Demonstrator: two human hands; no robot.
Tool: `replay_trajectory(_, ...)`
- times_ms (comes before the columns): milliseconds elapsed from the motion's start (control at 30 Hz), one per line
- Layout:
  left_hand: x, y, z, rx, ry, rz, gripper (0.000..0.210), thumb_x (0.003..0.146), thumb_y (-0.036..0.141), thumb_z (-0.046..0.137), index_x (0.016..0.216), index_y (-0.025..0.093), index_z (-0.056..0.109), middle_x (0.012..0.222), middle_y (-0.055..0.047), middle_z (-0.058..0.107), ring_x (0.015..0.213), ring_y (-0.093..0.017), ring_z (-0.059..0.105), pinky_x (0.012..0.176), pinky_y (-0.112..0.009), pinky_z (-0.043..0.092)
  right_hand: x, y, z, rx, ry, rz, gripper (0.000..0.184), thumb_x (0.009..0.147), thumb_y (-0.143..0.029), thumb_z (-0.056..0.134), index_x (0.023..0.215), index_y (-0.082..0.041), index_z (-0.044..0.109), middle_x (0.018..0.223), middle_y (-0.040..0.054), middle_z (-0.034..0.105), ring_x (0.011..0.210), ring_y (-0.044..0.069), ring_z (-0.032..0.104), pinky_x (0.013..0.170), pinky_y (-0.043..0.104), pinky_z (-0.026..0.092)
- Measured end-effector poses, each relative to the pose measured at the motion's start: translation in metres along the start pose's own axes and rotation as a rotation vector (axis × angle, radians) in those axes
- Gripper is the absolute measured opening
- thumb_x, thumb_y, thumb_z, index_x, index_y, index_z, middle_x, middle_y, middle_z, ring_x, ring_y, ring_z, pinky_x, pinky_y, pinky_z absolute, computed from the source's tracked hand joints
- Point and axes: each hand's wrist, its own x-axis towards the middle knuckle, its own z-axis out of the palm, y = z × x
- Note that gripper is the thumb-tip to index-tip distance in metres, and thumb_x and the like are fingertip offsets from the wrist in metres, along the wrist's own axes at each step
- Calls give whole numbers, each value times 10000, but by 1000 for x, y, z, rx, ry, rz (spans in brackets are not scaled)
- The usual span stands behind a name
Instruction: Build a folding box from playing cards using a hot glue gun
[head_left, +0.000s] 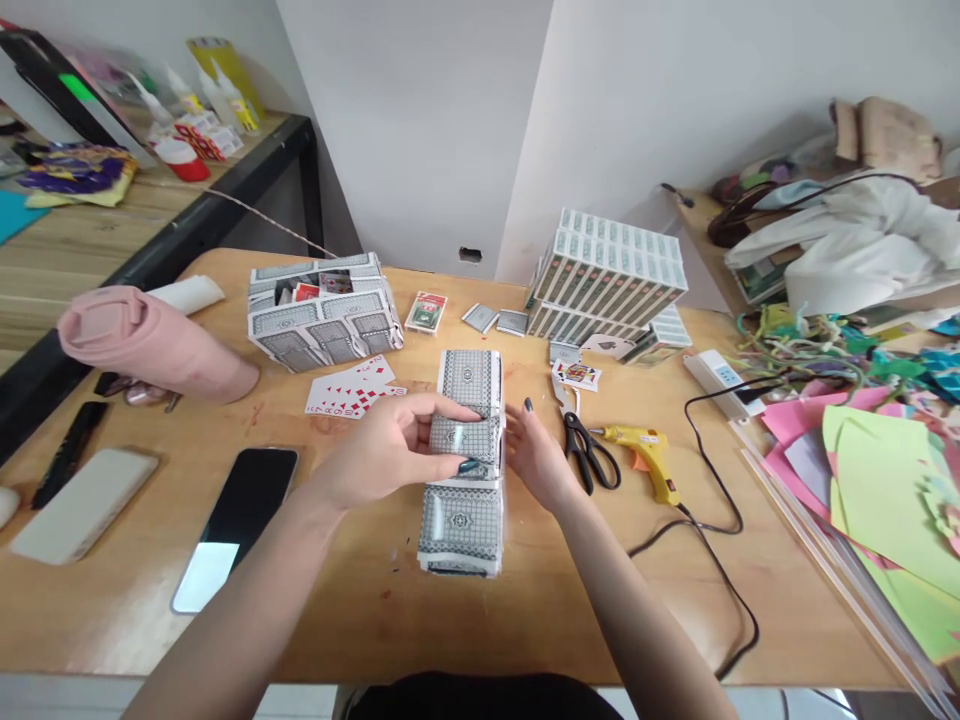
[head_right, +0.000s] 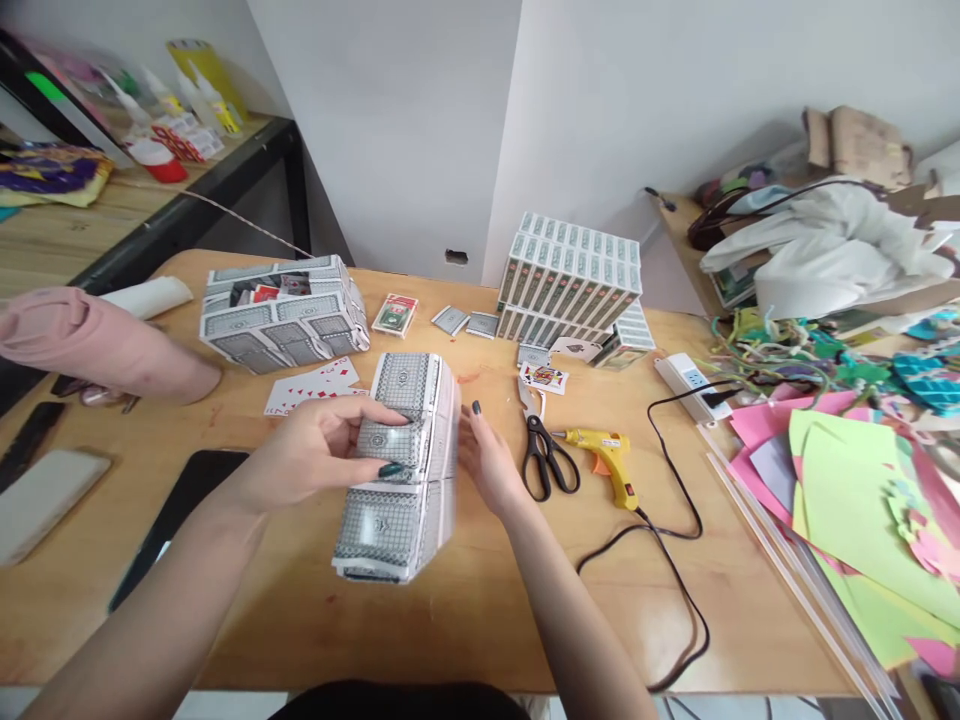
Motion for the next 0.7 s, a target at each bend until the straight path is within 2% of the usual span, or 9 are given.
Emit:
replay_trajectory(100, 1, 0, 2, -90, 11, 88, 393, 626, 167, 761, 1006, 214, 674, 898, -21, 700, 789, -155, 666, 687, -254, 558, 1, 1, -5, 116, -104, 125, 520, 685, -642, 636, 966, -206, 680, 1044, 61, 704, 1054, 274, 617, 908, 418, 491)
replay_trajectory(233, 1, -12, 2, -20, 33, 124, 373, 667, 193, 746, 1031, 252, 685, 1036, -36, 662, 906, -187, 654, 784, -327, 567, 0, 2, -13, 179, 15, 84, 386, 621, -491, 751, 900, -229, 694, 905, 30, 737, 979, 280, 657, 886, 410, 510)
replay_trajectory(333, -1, -25, 0, 276, 226, 225, 317, 738, 226, 691, 1045, 301, 699, 1254, -41, 537, 1144, -237, 545, 955, -423, 495, 1, 1, -19, 178, 52, 13, 389, 634, -435, 756, 951, -221, 686, 917, 36, 737, 945, 279, 670, 871, 411, 518)
replay_trajectory(400, -5, -32, 0, 461, 351, 263, 305, 747, 217, 678, 1037, 310, 705, 1164, -36, 541, 1143, -236, 526, 1019, -471, 436, 0, 0, -21, 142, 59, -47, 423, 647, -398, 756, 1017, -214, 669, 979, 37, 729, 939, 269, 671, 872, 404, 516)
replay_trajectory(467, -8, -37, 3, 470, 327, 217, 348, 785, 187, 618, 1107, 306, 671, 1060, -31, 556, 1019, -200, 582, 954, -449, 491, -1, -2, -21, 109, 66, -94, 462, 662, -375, 754, 1079, -209, 647, 1041, 40, 715, 959, 263, 665, 884, 395, 508)
replay_trajectory(533, -11, -40, 7, 395, 264, 163, 412, 824, 160, 543, 1207, 299, 607, 1057, -31, 561, 928, -162, 612, 886, -400, 534, -3, -4, -20, 81, 91, -115, 481, 667, -375, 754, 1098, -199, 635, 1064, 49, 708, 987, 266, 657, 899, 390, 498)
replay_trajectory(600, -14, -41, 13, 333, 236, 138, 441, 852, 167, 499, 1271, 293, 552, 1111, -42, 556, 956, -152, 615, 899, -375, 527, -6, -7, -19, 46, 123, -138, 504, 668, -376, 759, 1116, -190, 621, 1081, 57, 702, 1013, 274, 647, 910, 391, 490)
replay_trajectory(700, -15, -45, 21, 258, 246, 108, 436, 877, 238, 495, 1311, 282, 518, 1212, -61, 540, 1122, -173, 566, 983, -370, 472, -10, -12, -20, -1, 148, -173, 518, 676, -366, 764, 1132, -185, 597, 1095, 68, 695, 1018, 277, 644, 912, 399, 487)
